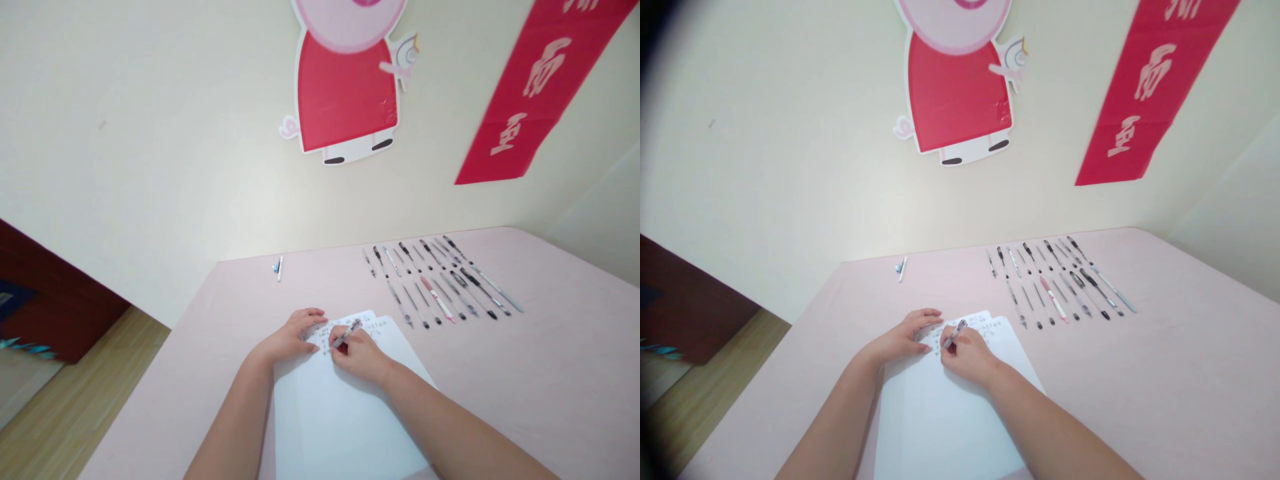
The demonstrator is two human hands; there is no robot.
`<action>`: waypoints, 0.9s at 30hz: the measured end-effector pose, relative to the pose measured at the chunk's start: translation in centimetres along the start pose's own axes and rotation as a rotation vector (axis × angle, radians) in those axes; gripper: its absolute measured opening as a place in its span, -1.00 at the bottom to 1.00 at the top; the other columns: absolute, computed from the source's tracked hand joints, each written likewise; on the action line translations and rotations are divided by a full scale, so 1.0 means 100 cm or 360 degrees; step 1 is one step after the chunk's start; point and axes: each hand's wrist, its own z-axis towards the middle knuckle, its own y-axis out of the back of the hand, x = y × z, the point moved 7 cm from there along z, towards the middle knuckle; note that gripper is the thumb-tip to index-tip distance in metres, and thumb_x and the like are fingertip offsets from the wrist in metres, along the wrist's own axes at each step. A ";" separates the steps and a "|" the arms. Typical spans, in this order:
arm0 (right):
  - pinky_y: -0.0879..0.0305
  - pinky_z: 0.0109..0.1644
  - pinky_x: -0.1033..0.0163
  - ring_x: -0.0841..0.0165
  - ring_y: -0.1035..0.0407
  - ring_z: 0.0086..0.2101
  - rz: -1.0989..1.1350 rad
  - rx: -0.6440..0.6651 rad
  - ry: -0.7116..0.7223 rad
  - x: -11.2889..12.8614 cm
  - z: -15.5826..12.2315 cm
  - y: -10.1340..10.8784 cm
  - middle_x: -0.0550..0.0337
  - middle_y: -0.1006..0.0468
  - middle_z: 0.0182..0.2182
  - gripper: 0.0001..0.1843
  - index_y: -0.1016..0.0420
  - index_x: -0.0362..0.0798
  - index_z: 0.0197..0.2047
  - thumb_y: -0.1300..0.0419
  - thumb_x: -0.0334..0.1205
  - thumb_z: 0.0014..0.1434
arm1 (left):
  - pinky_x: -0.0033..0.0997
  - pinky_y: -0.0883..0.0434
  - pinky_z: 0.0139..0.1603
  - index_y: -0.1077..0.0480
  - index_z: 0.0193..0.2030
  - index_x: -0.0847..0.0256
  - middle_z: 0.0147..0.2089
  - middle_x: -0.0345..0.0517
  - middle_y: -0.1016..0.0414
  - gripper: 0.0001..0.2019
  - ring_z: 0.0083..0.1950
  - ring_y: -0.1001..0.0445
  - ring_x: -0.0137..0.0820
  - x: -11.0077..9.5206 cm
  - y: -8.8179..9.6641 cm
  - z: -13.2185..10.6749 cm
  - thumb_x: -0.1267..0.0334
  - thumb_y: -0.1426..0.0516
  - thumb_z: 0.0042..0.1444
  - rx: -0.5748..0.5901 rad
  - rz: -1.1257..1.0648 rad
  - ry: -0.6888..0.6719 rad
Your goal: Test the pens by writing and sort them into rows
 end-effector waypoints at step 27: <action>-0.17 -0.37 0.34 0.41 -0.27 -0.47 0.0222 -0.0249 -0.0218 -0.022 0.007 0.021 0.30 -0.42 -0.51 -0.84 -0.42 -0.02 -0.32 -0.04 -0.32 0.04 | -0.10 0.00 0.30 -0.25 0.16 0.04 0.27 -0.06 -0.11 -0.38 0.30 -0.02 -0.19 0.002 -0.001 0.000 0.34 -0.23 -0.11 0.0011 -0.0017 -0.0001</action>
